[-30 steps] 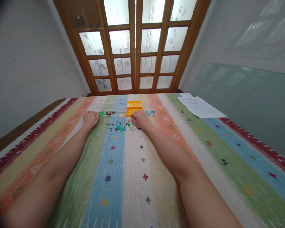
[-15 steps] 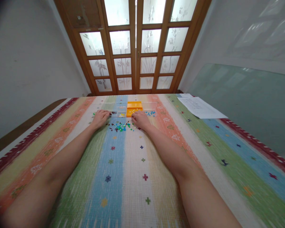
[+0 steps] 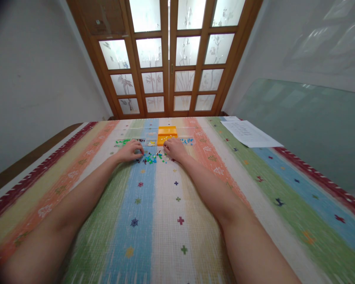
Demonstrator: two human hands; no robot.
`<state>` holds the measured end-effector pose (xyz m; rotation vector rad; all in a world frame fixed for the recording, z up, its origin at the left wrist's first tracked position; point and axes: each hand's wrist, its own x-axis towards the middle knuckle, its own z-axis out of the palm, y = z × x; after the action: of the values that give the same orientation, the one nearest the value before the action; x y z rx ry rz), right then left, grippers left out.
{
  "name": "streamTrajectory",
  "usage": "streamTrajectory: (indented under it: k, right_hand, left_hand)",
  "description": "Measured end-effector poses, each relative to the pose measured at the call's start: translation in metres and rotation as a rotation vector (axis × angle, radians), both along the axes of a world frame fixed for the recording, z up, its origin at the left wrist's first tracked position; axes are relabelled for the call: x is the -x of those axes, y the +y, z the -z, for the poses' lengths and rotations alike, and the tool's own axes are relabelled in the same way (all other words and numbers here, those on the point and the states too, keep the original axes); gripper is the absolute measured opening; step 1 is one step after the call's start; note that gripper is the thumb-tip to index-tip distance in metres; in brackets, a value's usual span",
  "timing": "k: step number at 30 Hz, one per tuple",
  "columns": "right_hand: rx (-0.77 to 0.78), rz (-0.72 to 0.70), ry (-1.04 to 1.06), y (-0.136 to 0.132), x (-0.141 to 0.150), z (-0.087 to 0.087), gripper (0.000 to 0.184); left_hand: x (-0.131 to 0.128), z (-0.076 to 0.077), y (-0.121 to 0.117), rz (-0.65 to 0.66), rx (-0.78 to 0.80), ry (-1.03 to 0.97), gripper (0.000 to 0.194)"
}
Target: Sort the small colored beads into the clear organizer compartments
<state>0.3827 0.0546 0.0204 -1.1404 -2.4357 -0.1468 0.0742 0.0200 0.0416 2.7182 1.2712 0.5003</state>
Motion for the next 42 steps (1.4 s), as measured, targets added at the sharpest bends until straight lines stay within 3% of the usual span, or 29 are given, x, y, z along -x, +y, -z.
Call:
streamTrajectory:
  k: [8,14,17,20,24,27,39,42]
  right_hand:
    - [0.012,0.002,0.010,-0.002,0.000,0.000,0.023]
    - [-0.001,-0.005,0.012,-0.001,0.000,0.000,0.023]
    - [0.003,-0.002,0.010,0.000,-0.001,0.001,0.023]
    - [0.011,-0.004,0.008,0.001,-0.001,0.001,0.023]
    - [0.015,-0.005,0.000,0.000,0.000,0.002,0.024]
    - [0.022,0.000,-0.010,0.000,0.000,0.002,0.024]
    - [0.019,-0.007,-0.013,0.002,0.000,0.004,0.023]
    - [0.011,-0.013,-0.008,0.003,0.000,0.005,0.023]
  left_hand:
    - [0.001,0.002,0.000,0.004,0.028,0.044,0.015]
    - [0.004,0.010,0.005,-0.002,0.014,-0.041,0.016]
    - [0.014,0.017,0.010,-0.147,-0.010,-0.130,0.019]
    - [0.031,0.022,0.014,-0.396,-0.070,-0.215,0.024]
    - [0.053,0.023,0.015,-0.681,-0.087,-0.332,0.028]
    - [0.063,0.023,0.015,-0.826,-0.084,-0.397,0.029]
    - [0.096,0.031,0.018,-1.091,-0.186,-0.332,0.041]
    - [0.100,0.032,0.016,-1.105,-0.165,-0.265,0.043]
